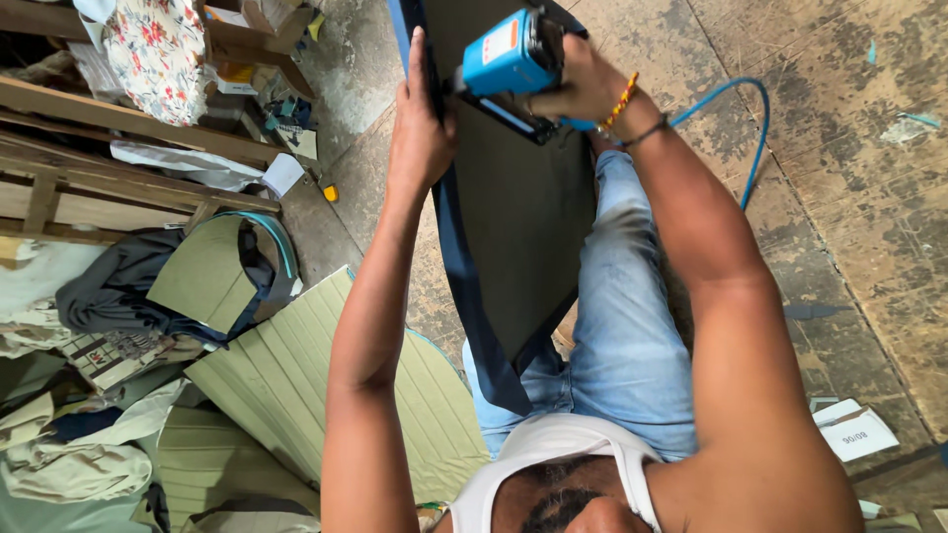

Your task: The person staples blue fabric onto a rectangular board using a pneumatic staple gun, then trims the excess fabric with shears. The person flips the board to work on different edges and finishes by cutting the corners.

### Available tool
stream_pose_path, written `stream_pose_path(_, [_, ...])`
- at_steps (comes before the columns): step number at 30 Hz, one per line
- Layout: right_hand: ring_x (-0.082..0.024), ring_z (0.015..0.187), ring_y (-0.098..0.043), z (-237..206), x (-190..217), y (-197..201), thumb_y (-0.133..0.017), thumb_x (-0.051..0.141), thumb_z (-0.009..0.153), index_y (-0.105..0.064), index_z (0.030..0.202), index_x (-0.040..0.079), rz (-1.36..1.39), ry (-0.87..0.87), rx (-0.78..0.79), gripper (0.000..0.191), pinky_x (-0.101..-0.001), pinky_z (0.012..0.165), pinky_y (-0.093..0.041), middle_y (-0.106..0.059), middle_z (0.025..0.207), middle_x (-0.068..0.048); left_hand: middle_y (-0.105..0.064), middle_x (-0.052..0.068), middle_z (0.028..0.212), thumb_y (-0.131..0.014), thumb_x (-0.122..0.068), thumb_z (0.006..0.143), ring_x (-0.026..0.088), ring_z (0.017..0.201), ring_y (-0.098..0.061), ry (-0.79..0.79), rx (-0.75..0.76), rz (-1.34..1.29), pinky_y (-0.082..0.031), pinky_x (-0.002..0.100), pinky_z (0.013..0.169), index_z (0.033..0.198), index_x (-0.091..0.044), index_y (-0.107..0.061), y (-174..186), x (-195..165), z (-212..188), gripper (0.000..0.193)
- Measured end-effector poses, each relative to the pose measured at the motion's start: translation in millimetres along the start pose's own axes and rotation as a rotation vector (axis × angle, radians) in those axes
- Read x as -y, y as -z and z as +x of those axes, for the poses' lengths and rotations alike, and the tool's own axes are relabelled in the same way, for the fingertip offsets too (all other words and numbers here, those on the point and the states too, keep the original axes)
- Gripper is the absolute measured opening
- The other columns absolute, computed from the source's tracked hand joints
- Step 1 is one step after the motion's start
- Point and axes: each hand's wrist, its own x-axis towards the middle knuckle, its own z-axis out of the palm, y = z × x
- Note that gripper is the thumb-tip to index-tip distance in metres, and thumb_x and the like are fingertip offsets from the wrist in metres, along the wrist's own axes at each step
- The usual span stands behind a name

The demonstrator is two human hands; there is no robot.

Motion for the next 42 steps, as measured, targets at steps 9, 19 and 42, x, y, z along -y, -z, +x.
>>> stream_pose_path(9, [-0.025,0.09,-0.068,-8.9,-10.4,-7.2,-0.079,0.009,0.083,-0.067,0.114,0.001,-0.13,0.147,-0.037,0.034,-0.0368,0.087,-0.055,-0.071,0.1,-0.014,-0.056,0.022,0.13,-0.068,0.01,0.081,0.042,0.119,-0.063,0.002,0.016,0.021,-0.054,0.046,0.103,0.166,-0.03,-0.006,-0.5,-2.0,2.0,0.113])
stream_pose_path(19, [-0.023,0.083,-0.067,-6.3,-14.2,-3.0,-0.078,0.009,0.085,-0.069,0.109,0.001,-0.196,0.054,0.016,0.027,-0.037,0.081,-0.056,-0.07,0.092,-0.013,-0.055,0.023,0.135,-0.074,0.009,0.082,0.042,0.122,-0.062,-0.01,0.001,0.028,-0.053,0.045,0.104,0.166,-0.029,-0.006,-3.0,-1.6,3.7,0.115])
stream_pose_path(42, [-0.005,0.058,-0.044,-70.6,145.9,-156.3,-0.068,0.053,0.097,-0.074,0.076,0.004,0.108,-0.614,-0.626,0.054,-0.0246,0.053,-0.033,-0.051,0.06,0.006,-0.031,0.012,0.167,-0.024,-0.061,0.105,0.027,0.146,-0.039,0.417,0.154,-1.511,-0.035,0.039,0.118,0.166,-0.017,-0.005,-26.5,-65.1,-150.4,0.078])
